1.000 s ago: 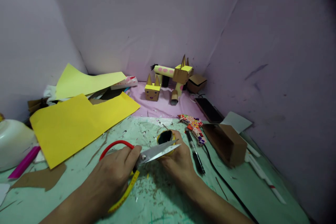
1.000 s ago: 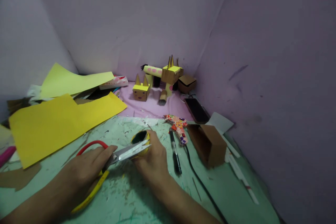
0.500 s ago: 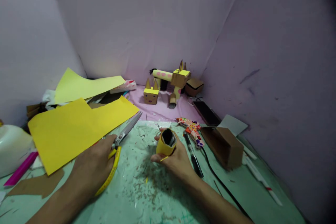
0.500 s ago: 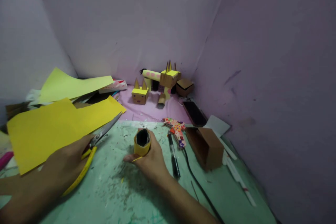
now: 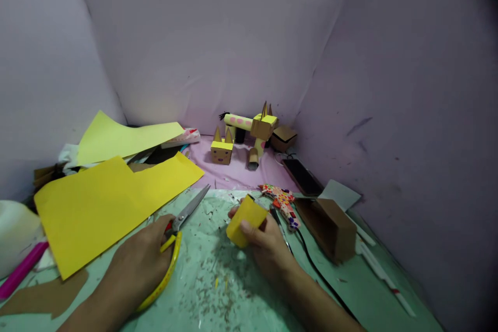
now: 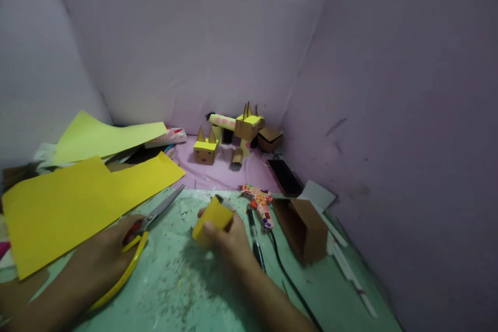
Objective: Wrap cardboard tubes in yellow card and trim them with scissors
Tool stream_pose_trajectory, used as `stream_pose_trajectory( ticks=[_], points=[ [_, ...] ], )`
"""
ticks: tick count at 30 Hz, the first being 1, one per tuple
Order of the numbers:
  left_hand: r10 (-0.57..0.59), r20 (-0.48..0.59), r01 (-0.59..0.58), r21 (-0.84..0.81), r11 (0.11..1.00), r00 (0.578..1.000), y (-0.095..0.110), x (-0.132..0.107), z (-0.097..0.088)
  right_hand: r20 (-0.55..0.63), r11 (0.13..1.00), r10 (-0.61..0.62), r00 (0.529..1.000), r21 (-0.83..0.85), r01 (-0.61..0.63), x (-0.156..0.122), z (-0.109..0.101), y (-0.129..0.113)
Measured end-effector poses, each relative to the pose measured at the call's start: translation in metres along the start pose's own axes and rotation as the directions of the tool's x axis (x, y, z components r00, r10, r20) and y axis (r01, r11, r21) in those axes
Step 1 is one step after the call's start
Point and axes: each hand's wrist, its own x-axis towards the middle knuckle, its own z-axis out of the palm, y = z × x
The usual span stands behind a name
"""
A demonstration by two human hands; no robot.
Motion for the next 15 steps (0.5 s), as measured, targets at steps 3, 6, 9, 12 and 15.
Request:
stream_pose_trajectory(
  ticks=[3, 6, 9, 12, 15],
  points=[
    [-0.038, -0.029, 0.037, -0.035, 0.999, 0.999, -0.004, 0.003, 0.003, 0.020, 0.931, 0.227, 0.974, 0.288, -0.223, 0.002, 0.005, -0.013],
    [-0.027, -0.058, 0.028, 0.024, 0.999, 0.998, -0.008, 0.004, 0.007, 0.036, 0.792, 0.411, 0.911, 0.481, -0.377, 0.004, 0.011, -0.026],
    [-0.020, -0.025, 0.023, 0.125, 0.992, 0.999, -0.007, 0.003, 0.006, 0.021, 0.729, 0.492, 0.871, 0.537, -0.425, 0.004, 0.017, -0.032],
    [-0.050, 0.009, 0.047, 0.213, 0.976, 0.999, -0.004, 0.002, 0.003, 0.010, 0.700, 0.551, 0.835, 0.539, -0.468, 0.003, 0.018, -0.030],
    [-0.058, 0.030, 0.048, 0.253, 0.966, 0.998, -0.002, 0.002, 0.000, 0.003, 0.707, 0.560, 0.829, 0.520, -0.480, 0.003, 0.016, -0.026]
  ],
)
